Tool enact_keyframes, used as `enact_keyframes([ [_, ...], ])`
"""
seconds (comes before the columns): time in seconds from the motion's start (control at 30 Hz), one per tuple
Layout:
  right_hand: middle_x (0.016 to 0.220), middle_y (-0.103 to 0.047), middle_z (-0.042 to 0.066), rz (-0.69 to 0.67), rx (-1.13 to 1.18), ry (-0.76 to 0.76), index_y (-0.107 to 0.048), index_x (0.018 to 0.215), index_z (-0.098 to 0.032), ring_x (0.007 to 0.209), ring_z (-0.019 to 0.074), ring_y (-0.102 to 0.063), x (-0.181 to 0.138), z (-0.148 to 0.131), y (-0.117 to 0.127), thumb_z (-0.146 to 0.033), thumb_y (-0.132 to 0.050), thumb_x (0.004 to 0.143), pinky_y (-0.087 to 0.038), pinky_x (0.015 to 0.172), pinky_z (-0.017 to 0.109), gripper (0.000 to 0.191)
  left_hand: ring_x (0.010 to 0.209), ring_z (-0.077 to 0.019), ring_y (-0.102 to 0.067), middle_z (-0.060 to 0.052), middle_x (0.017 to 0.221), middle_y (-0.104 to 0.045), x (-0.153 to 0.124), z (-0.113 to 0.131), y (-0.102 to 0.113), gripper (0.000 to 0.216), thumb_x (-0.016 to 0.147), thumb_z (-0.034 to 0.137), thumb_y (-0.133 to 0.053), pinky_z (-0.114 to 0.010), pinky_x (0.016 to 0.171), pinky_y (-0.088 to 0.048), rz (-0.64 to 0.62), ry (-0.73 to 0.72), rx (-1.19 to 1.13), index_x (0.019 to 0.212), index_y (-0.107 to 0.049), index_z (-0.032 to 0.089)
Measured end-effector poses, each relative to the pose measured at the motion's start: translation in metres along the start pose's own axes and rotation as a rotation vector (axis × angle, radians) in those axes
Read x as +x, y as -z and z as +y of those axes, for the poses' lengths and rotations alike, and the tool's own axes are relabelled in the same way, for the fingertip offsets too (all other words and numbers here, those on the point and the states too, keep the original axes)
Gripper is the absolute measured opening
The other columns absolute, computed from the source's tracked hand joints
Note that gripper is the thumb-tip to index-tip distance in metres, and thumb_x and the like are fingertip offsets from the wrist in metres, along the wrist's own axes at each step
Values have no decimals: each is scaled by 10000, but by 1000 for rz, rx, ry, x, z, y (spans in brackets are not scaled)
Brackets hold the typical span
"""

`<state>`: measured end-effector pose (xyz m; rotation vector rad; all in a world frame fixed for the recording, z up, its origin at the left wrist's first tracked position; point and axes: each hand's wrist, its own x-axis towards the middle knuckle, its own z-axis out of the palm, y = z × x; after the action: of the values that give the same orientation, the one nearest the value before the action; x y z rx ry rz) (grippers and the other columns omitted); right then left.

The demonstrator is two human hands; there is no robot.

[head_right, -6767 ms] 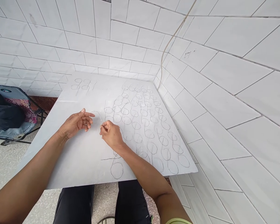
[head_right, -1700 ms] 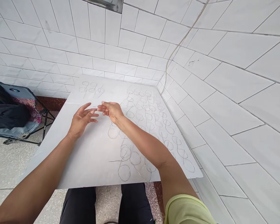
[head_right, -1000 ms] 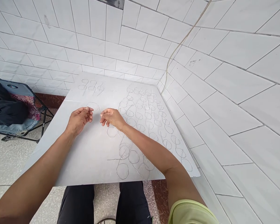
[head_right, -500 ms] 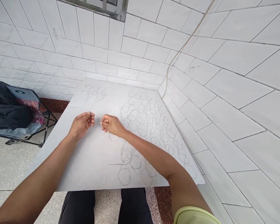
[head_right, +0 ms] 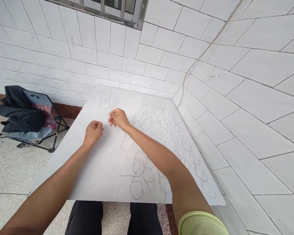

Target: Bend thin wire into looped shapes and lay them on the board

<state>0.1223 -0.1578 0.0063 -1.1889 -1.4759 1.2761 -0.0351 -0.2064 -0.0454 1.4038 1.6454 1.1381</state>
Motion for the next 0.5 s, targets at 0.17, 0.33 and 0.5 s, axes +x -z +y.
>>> enact_keyframes([
  [0.17, 663, -687, 18, 70, -7, -189, -510, 881, -186, 447, 117, -634, 67, -11, -53, -179, -610, 1002, -385, 361, 195, 156, 853, -257, -690, -95, 917, -731, -17, 2, -8, 216, 995, 287, -424, -339, 725, -457, -233, -311, 637, 956, -618, 200],
  [0.33, 658, -672, 25, 98, -69, -299, -520, 1014, -153, 440, 144, -646, 108, -1, -94, -143, -575, 1006, -367, 354, 205, 56, 865, -240, -691, -83, 952, -737, -22, 1, -11, 204, 988, 249, -421, -329, 727, -455, -278, -339, 683, 983, -620, 203],
  [0.5, 677, -666, 26, 128, -133, -371, -515, 1132, -133, 418, 146, -637, 121, 13, -104, -186, -570, 1022, -343, 347, 204, 134, 848, -249, -699, -101, 925, -734, -22, 1, -9, 224, 984, 244, -430, -337, 734, -472, -296, -327, 699, 991, -647, 188],
])
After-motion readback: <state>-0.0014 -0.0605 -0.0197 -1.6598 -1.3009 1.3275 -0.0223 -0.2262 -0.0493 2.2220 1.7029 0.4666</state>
